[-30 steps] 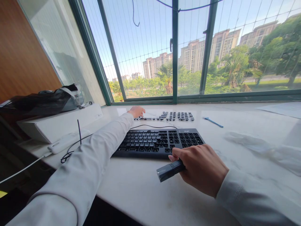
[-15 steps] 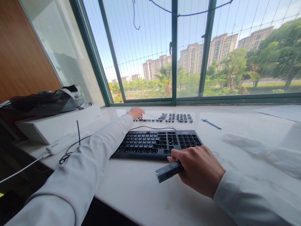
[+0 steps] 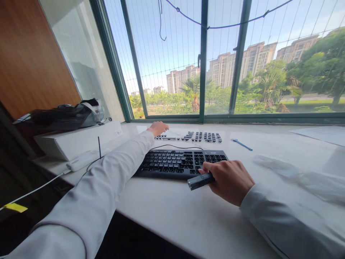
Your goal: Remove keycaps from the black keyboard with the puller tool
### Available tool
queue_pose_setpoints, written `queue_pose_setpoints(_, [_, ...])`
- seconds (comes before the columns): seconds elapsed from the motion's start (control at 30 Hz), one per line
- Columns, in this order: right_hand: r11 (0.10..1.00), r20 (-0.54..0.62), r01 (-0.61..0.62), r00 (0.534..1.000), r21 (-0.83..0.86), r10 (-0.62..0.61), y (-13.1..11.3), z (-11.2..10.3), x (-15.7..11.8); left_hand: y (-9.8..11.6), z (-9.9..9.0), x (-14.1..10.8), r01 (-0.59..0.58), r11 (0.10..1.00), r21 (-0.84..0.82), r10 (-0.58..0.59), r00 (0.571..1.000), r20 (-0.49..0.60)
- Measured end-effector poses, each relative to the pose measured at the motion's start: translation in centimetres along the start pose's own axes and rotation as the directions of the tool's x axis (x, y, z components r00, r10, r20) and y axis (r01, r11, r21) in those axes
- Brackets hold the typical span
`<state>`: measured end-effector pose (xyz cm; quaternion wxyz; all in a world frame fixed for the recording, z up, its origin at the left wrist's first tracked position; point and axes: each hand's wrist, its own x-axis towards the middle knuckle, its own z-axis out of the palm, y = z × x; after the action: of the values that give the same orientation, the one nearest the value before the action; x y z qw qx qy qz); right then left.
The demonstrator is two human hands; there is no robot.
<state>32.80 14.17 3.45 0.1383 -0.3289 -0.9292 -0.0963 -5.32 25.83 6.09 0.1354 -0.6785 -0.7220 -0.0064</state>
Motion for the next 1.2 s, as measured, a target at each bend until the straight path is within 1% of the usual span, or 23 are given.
queue_pose_setpoints(0.17, [0.999,-0.023,-0.044,0.999,-0.031,0.043,0.6,0.2,0.3,1.7,-1.6,-2.6,-0.006,1.0,0.001,0.006,0.998,-0.066])
queue_pose_setpoints(0.33, [0.996,-0.076,-0.085,0.994,-0.023,0.083,1.6,1.1,0.7,3.8,-2.1,-6.3,0.072,0.997,-0.019,-0.074,0.981,-0.178])
queue_pose_setpoints(0.4, [0.994,-0.115,-0.1,0.989,-0.032,0.096,2.1,1.5,0.9,4.7,-2.3,-8.0,0.076,0.997,-0.033,-0.081,0.975,-0.208])
queue_pose_setpoints(0.5, [0.993,-0.163,-0.112,0.981,-0.042,0.104,2.6,2.1,1.1,5.9,-2.6,-10.5,0.099,0.993,-0.07,-0.113,0.964,-0.239])
queue_pose_setpoints(0.63, [0.995,-0.182,-0.083,0.981,-0.056,0.072,3.2,2.6,1.4,7.7,-2.9,-13.7,0.128,0.976,-0.174,-0.173,0.944,-0.28])
queue_pose_setpoints(0.7, [0.993,-0.189,-0.102,0.978,-0.062,0.089,3.4,2.8,1.4,8.5,-2.8,-15.3,0.119,0.97,-0.213,-0.177,0.944,-0.278])
queue_pose_setpoints(0.8, [0.99,-0.196,-0.116,0.976,-0.079,0.099,3.7,3.0,1.2,9.4,-2.6,-17.7,0.138,0.955,-0.261,-0.211,0.938,-0.276])
queue_pose_setpoints(0.83, [0.988,-0.209,-0.126,0.972,-0.088,0.105,3.7,3.0,1.2,9.6,-2.4,-18.5,0.152,0.949,-0.277,-0.228,0.937,-0.266])
queue_pose_setpoints(0.93, [0.984,-0.194,-0.129,0.975,-0.12,0.104,4.1,3.2,1.2,9.5,-1.9,-20.5,0.195,0.929,-0.314,-0.277,0.93,-0.242])
queue_pose_setpoints(1.0, [0.986,-0.187,-0.105,0.979,-0.131,0.08,4.5,3.4,1.3,9.1,-1.5,-21.5,0.201,0.922,-0.33,-0.295,0.917,-0.267])
queue_pose_setpoints(1.03, [0.986,-0.191,-0.111,0.978,-0.126,0.086,4.8,3.5,1.4,8.9,-1.3,-21.9,0.211,0.916,-0.341,-0.315,0.905,-0.286])
queue_pose_setpoints(1.1, [0.979,-0.22,-0.167,0.966,-0.116,0.138,5.4,3.6,1.5,8.5,-0.9,-22.5,0.245,0.898,-0.366,-0.369,0.871,-0.323])
queue_pose_setpoints(1.2, [0.972,-0.214,-0.222,0.956,-0.079,0.2,6.1,3.8,1.5,8.2,-0.6,-22.9,0.276,0.875,-0.397,-0.426,0.828,-0.363])
